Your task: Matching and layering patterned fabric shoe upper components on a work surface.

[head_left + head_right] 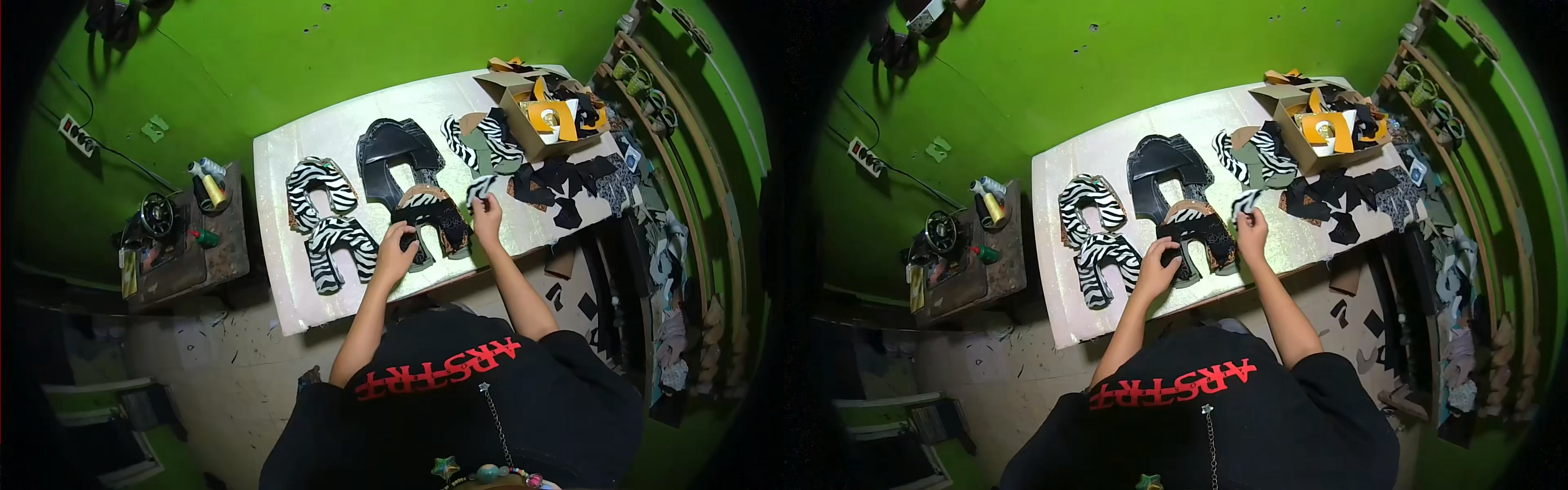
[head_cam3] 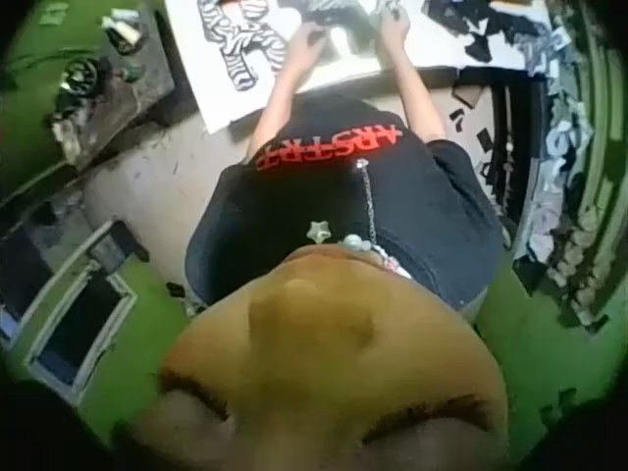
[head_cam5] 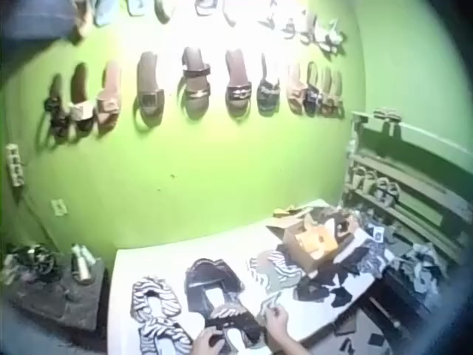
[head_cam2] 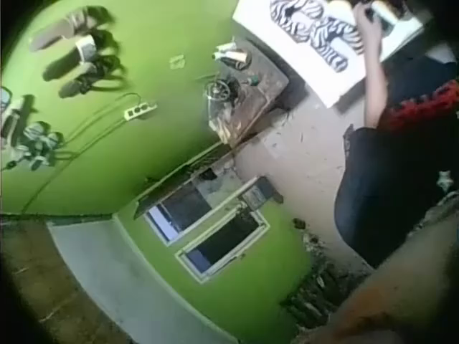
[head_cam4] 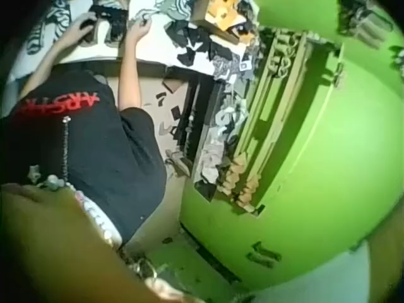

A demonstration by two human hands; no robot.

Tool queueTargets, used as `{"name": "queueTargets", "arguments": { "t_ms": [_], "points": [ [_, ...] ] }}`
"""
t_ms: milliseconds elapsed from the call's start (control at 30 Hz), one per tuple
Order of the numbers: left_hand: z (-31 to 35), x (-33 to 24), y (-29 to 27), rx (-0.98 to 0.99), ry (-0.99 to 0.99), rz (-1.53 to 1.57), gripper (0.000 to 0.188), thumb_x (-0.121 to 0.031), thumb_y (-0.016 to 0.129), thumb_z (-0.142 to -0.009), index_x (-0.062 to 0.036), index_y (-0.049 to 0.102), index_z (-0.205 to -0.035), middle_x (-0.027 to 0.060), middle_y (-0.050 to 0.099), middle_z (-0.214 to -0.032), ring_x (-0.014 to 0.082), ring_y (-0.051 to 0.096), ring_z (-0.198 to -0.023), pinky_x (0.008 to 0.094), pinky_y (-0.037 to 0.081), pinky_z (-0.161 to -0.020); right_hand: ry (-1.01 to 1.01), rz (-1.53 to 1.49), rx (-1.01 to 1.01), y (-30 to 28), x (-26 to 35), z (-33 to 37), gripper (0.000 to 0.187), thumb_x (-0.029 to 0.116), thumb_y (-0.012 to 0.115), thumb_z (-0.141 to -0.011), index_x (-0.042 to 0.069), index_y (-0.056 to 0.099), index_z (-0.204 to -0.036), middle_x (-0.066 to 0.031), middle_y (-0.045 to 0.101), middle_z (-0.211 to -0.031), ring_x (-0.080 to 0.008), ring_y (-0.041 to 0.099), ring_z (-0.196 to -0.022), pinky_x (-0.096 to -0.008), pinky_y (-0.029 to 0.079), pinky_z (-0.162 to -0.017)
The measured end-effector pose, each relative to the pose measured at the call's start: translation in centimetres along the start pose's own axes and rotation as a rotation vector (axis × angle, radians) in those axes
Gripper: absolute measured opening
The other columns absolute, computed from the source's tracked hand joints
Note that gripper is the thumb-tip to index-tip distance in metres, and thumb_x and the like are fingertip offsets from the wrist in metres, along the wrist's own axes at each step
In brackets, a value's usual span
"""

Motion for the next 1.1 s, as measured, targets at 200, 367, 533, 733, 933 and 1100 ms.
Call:
{"name": "queueTargets", "arguments": {
  "t_ms": [200,367,533,733,933,1100],
  "points": [
    [-0.7,0.0,-0.1,-0.021,0.006,-0.016,0.028,-0.014,0.061,-0.073,-0.0023,0.055,-0.097,0.0182,0.048,-0.116,0.0329,0.045,-0.109,0.0353,0.034,-0.094,-0.17,-0.002,0.11,3.4,2.6,1.1,0.047,0.005,0.061,-0.073,-0.001,0.035,-0.112,-0.0054,0.057,-0.073,-0.009,0.047,-0.063,-0.0224,0.04,-0.058],
    [-0.2,0.0,0.2,-0.003,0.002,-0.018,0.03,-0.017,0.062,-0.073,-0.0025,0.055,-0.099,0.0182,0.046,-0.118,0.0327,0.043,-0.111,0.0356,0.033,-0.095,-0.204,0.08,0.205,3.9,4.6,2.5,0.065,0.001,0.059,-0.072,0.004,0.023,-0.127,-0.0052,0.057,-0.071,-0.0079,0.048,-0.06,-0.0208,0.039,-0.054],
    [0.1,-0.2,0.0,0.031,-0.021,-0.019,0.031,-0.018,0.062,-0.073,-0.0026,0.055,-0.099,0.0183,0.044,-0.12,0.0327,0.042,-0.112,0.0354,0.033,-0.095,-0.189,0.015,0.265,4.4,5.0,3.3,0.07,-0.001,0.057,-0.072,0.009,0.019,-0.131,-0.0033,0.054,-0.071,-0.0056,0.049,-0.061,-0.0183,0.038,-0.053],
    [0.2,-0.1,0.4,0.038,-0.006,-0.03,0.032,-0.019,0.062,-0.073,-0.0024,0.054,-0.1,0.0184,0.044,-0.12,0.0324,0.042,-0.113,0.0353,0.033,-0.095,-0.043,-0.14,0.388,5.4,2.7,2.8,0.015,0.001,0.052,-0.081,-0.001,0.044,-0.094,-0.0048,0.057,-0.076,-0.0056,0.053,-0.061,-0.0189,0.042,-0.052],
    [0.1,0.1,0.2,-0.041,-0.004,-0.025,0.033,-0.019,0.062,-0.075,0.0004,0.054,-0.1,0.0178,0.052,-0.109,0.0316,0.05,-0.102,0.0348,0.038,-0.089,0.057,-0.105,0.429,6.2,2.7,4.0,0.014,0.009,0.054,-0.083,-0.001,0.052,-0.073,-0.0047,0.057,-0.063,-0.0107,0.059,-0.059,-0.0208,0.044,-0.052],
    [-0.5,0.5,-0.3,-0.105,-0.254,0.254,0.02,-0.01,0.06,-0.079,0.0029,0.051,-0.092,0.0076,0.058,-0.078,0.0133,0.058,-0.075,0.0237,0.045,-0.065,0.077,-0.248,0.512,6.7,3.9,4.8,0.014,0.002,0.057,-0.079,-0.005,0.05,-0.089,-0.0083,0.059,-0.069,-0.0135,0.061,-0.061,-0.0223,0.047,-0.053]
  ]
}}
Point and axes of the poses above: each hand's wrist, its own z-axis away from the middle knuckle, its own y-axis out of the palm, x = y × z, the point moved 3 cm from there along -z, towards the middle knuckle
